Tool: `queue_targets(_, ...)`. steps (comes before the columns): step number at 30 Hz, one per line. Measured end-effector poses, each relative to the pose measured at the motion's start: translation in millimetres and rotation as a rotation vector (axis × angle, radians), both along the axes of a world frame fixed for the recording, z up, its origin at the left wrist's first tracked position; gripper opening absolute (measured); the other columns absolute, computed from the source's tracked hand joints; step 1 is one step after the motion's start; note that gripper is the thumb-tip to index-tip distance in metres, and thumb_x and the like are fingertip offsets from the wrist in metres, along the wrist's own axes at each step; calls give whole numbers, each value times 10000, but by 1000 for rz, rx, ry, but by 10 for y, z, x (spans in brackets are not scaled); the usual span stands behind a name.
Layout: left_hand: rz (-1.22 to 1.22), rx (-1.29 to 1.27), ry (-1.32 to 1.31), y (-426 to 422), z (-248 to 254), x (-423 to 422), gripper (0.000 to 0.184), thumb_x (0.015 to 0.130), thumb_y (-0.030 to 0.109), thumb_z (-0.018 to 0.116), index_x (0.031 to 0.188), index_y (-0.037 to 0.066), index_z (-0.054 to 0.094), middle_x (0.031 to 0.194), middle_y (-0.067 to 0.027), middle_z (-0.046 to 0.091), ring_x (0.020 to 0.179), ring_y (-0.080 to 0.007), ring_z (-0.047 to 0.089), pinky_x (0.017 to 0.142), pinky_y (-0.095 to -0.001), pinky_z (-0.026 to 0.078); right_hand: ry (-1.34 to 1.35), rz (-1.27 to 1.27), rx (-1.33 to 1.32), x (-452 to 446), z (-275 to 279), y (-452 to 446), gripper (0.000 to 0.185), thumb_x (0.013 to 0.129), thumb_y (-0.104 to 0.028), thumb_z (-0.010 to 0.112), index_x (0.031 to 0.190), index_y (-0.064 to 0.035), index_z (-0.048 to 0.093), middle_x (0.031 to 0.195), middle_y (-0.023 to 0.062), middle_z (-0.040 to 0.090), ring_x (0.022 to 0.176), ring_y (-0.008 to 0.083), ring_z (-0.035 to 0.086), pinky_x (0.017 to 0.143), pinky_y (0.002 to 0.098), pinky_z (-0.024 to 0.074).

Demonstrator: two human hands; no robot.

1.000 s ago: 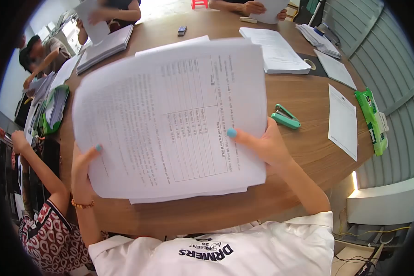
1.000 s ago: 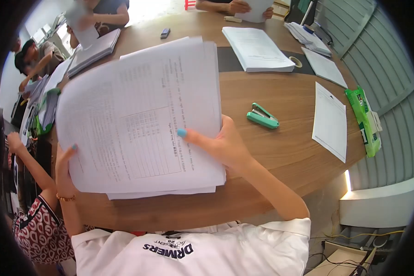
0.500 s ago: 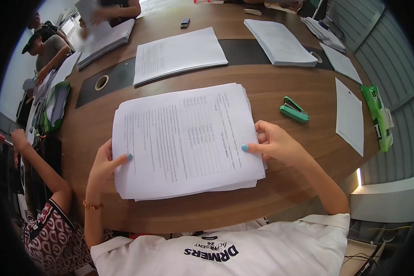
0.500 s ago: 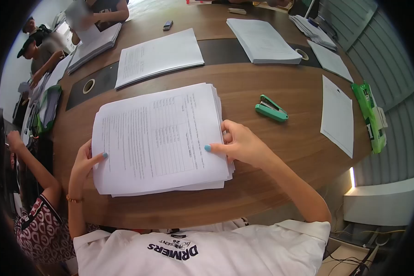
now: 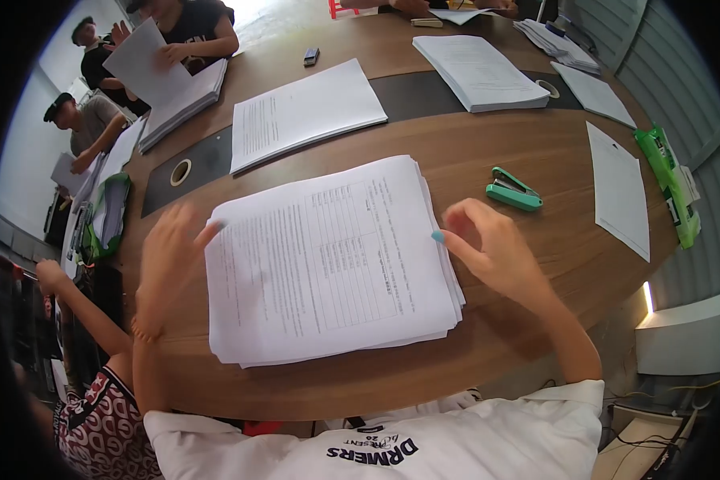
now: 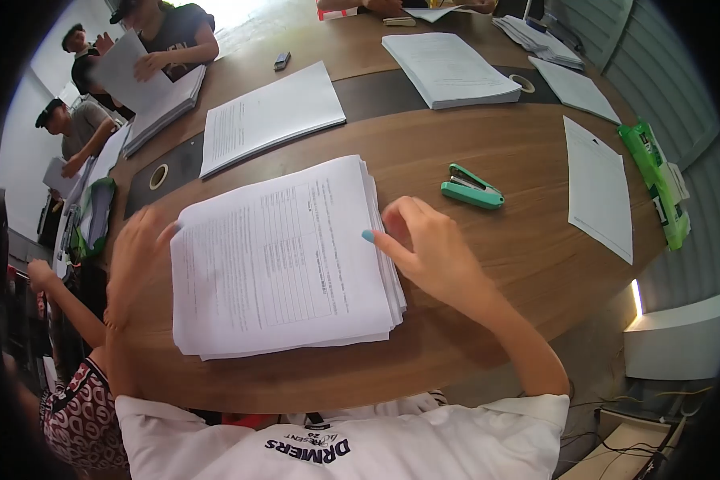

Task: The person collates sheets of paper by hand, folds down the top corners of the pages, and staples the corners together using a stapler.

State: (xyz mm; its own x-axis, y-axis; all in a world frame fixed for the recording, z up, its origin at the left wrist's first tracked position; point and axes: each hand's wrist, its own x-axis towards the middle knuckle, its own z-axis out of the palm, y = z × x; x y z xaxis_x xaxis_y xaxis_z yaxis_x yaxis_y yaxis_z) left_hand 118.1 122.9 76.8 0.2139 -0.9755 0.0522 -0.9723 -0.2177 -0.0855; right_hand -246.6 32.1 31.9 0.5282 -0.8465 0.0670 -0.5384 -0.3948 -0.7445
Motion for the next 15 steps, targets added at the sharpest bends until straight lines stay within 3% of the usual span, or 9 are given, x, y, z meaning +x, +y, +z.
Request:
queue_targets(1,-157,-148,38,-235,-31,-162,364,839,290,621,1052,0,568,1093,-173,593,1023,-271,575,836,-359,458,-13,-2,-3,35,-86,-1,382,843,-303,623,927,60,537,891,176,612,843,287,612,787,366,479)
queue_targets(3,-554,-204,372,-669,-231,-407,438,836,272,631,1166,6,522,1220,-187,517,1133,-285,503,945,-372,408,-185,28,-258,134,-366,-45,512,862,-297,591,1155,103,467,1204,254,471,1096,346,502,924,386,408)
queue_targets(4,-622,-157,471,-870,-345,-537,519,833,273,641,1247,11,468,1250,-188,494,1162,-303,473,987,-376,383,-201,21,-269,174,-439,-67,512,862,-297,591,1155,103,467,1204,254,471,1096,346,502,924,386,408)
queue_targets(6,-707,-138,581,-1179,-515,-802,586,811,317,667,1257,1,455,1251,-187,492,1176,-305,460,984,-380,380,-257,-19,-77,233,-534,-145,639,866,-289,578,1292,121,335,1328,274,350,1209,392,397,999,395,343)
queue_targets(10,-788,-46,735,-1408,-616,-1068,543,743,311,727,1165,4,574,1237,-175,525,1164,-314,487,969,-376,397,-329,-5,-86,261,-633,-208,642,847,-291,594,1282,122,365,1348,282,337,1235,387,389,1009,396,340)
queue_targets(11,-696,-24,765,-1392,-658,-1114,520,715,264,750,1145,14,600,1258,-175,524,1199,-319,467,980,-388,393,-362,-3,-70,275,-676,-213,640,836,-291,603,1276,117,381,1350,278,340,1234,385,393,1007,397,346)
queue_targets(15,-645,-69,796,-1286,-640,-1213,533,711,219,756,1184,43,584,1301,-179,490,1253,-319,417,987,-422,388,-374,-4,-49,281,-689,-217,647,828,-285,611,1284,110,377,1349,275,344,1236,380,394,1007,398,348)
